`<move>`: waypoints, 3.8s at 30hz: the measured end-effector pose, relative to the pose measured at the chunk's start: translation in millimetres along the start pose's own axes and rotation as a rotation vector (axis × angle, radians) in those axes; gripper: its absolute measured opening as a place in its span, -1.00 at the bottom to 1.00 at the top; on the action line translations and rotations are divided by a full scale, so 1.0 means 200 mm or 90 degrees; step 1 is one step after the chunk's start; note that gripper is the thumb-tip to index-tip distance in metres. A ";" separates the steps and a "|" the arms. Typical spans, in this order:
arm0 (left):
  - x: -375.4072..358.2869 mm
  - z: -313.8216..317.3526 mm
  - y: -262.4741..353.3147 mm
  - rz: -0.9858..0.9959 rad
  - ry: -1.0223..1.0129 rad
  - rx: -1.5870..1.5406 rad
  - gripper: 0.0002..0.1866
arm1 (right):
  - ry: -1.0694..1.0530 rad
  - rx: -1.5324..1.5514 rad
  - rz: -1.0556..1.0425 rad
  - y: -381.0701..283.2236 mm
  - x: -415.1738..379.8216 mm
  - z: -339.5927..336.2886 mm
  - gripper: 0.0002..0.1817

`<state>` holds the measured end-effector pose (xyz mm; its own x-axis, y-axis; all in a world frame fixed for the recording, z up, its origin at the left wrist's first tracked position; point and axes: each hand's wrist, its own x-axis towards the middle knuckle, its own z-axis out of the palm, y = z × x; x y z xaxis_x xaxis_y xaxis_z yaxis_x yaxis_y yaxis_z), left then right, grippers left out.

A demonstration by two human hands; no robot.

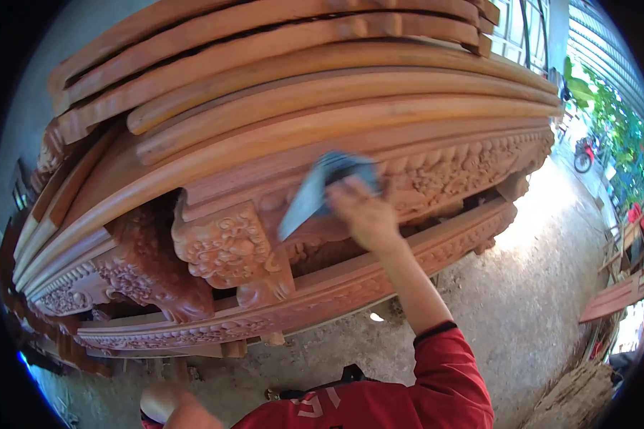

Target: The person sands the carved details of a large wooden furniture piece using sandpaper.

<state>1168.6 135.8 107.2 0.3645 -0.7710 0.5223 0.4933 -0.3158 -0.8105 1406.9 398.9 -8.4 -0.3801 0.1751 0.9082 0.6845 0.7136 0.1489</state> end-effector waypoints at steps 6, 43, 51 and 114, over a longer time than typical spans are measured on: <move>-0.58 -0.05 -0.15 -0.366 -0.564 -0.045 -0.77 | 0.263 -0.122 0.428 0.19 0.03 -0.08 -0.67; -0.99 0.08 -0.14 -0.461 -0.601 0.149 -0.58 | 0.340 -0.070 0.613 0.20 -0.49 0.03 -0.57; -1.02 0.09 -0.13 -0.434 -0.601 0.157 -0.57 | 0.243 -0.071 0.388 0.05 -0.58 0.07 -0.62; -1.04 0.14 -0.07 -0.489 -0.526 0.177 -0.58 | -0.476 -0.100 0.427 -0.36 -0.97 0.38 -0.67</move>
<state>1108.7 316.5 17.9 0.2471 0.1991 0.9483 0.9275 -0.3319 -0.1720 1384.5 365.0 -224.4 -0.1427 0.9240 0.3548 0.9530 0.2250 -0.2027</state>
